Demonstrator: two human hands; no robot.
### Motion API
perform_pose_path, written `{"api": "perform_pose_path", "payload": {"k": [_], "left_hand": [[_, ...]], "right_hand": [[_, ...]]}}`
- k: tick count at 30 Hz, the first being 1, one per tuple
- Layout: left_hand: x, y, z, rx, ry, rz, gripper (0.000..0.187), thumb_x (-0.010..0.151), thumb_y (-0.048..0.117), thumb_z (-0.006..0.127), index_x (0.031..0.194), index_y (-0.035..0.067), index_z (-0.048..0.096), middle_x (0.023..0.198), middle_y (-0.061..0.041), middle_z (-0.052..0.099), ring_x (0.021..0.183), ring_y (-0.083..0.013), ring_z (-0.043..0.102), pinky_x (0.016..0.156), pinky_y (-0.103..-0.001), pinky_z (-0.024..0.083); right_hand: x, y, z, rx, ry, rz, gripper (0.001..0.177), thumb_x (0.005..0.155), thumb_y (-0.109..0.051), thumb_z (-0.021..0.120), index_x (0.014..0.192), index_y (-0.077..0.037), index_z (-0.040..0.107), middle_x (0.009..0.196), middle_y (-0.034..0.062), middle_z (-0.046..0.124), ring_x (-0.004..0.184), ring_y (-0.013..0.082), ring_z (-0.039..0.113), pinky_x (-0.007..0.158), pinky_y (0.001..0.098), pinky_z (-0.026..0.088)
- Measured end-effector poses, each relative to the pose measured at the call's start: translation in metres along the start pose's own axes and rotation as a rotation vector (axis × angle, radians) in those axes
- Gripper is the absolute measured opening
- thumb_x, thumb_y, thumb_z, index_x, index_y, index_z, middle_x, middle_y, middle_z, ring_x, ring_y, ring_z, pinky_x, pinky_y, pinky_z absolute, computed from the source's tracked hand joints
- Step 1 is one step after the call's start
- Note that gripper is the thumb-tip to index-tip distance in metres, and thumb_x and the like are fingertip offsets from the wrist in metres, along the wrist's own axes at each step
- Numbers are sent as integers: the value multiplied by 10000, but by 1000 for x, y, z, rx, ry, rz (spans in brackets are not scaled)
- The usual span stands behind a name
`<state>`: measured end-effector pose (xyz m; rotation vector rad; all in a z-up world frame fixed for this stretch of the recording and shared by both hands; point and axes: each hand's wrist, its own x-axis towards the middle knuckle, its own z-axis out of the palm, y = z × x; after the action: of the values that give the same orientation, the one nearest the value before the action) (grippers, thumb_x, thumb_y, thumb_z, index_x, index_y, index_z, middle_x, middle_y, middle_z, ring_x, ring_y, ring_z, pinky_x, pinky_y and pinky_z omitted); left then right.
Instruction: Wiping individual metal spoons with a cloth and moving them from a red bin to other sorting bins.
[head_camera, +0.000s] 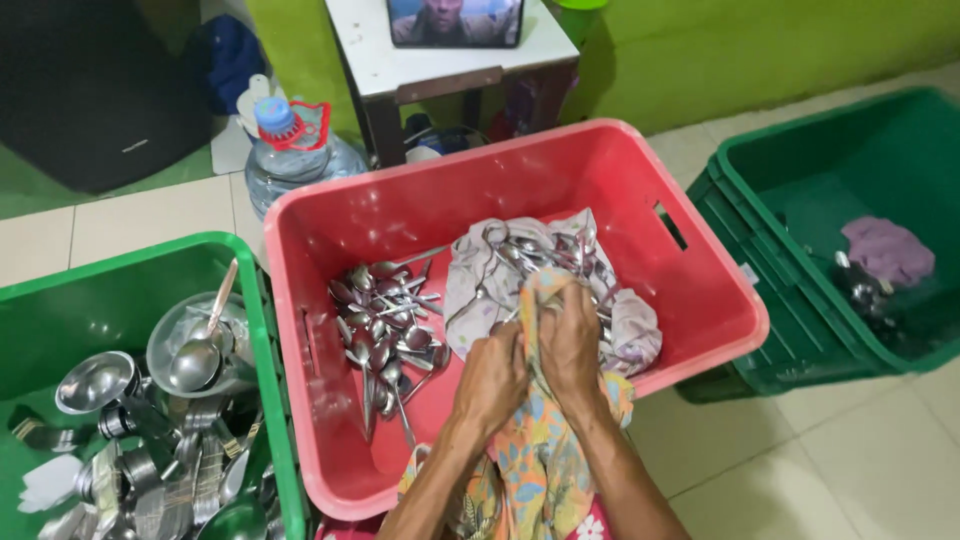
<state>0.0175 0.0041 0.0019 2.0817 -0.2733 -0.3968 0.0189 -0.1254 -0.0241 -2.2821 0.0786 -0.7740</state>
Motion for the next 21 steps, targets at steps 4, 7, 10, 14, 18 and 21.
{"api": "perform_pose_path", "payload": {"k": [4, 7, 10, 14, 18, 21], "left_hand": [[3, -4, -7, -85, 32, -2, 289, 993, 167, 423, 986, 36, 680, 842, -314, 711, 957, -541, 682, 768, -635, 513], [4, -13, -6, -59, 14, 22, 271, 987, 196, 437, 969, 91, 686, 852, -258, 727, 953, -500, 696, 760, -611, 520], [3, -6, -5, -104, 1, 3, 273, 992, 212, 468, 926, 77, 695, 860, -260, 727, 965, -500, 695, 771, -601, 518], [9, -18, -3, -209, 7, -137, 364, 982, 258, 423, 980, 90, 746, 796, -204, 739, 924, -429, 728, 835, -557, 531], [15, -25, -13, -149, 166, -134, 330, 969, 189, 487, 1080, 91, 782, 895, -237, 762, 975, -493, 703, 834, -602, 519], [8, -4, -18, -155, 222, -115, 279, 954, 169, 521, 1010, 67, 775, 872, -233, 768, 945, -475, 727, 830, -587, 530]], "right_hand": [[-7, 25, 15, -22, -14, -53, 282, 820, 5, 588, 1093, -38, 647, 1006, 192, 619, 1019, 460, 630, 872, 469, 513], [-11, 37, 24, -94, -69, -66, 426, 783, 38, 617, 1203, -25, 637, 1119, 227, 636, 1095, 479, 620, 900, 511, 511], [-2, 25, 14, -52, 138, 61, 160, 905, -9, 633, 1059, 10, 595, 977, 238, 601, 999, 478, 621, 878, 523, 485], [-2, 13, 7, 186, 338, 367, 259, 1037, -136, 558, 1224, 42, 584, 1151, 287, 652, 1160, 472, 602, 1006, 504, 460], [-6, 7, 4, 205, 294, 199, 209, 1022, -171, 602, 1149, -19, 667, 1083, 201, 670, 1111, 404, 651, 959, 466, 505], [-2, 6, 6, 36, 195, -1, 224, 970, -169, 678, 847, 3, 603, 968, 131, 582, 955, 396, 634, 886, 439, 520]]}}
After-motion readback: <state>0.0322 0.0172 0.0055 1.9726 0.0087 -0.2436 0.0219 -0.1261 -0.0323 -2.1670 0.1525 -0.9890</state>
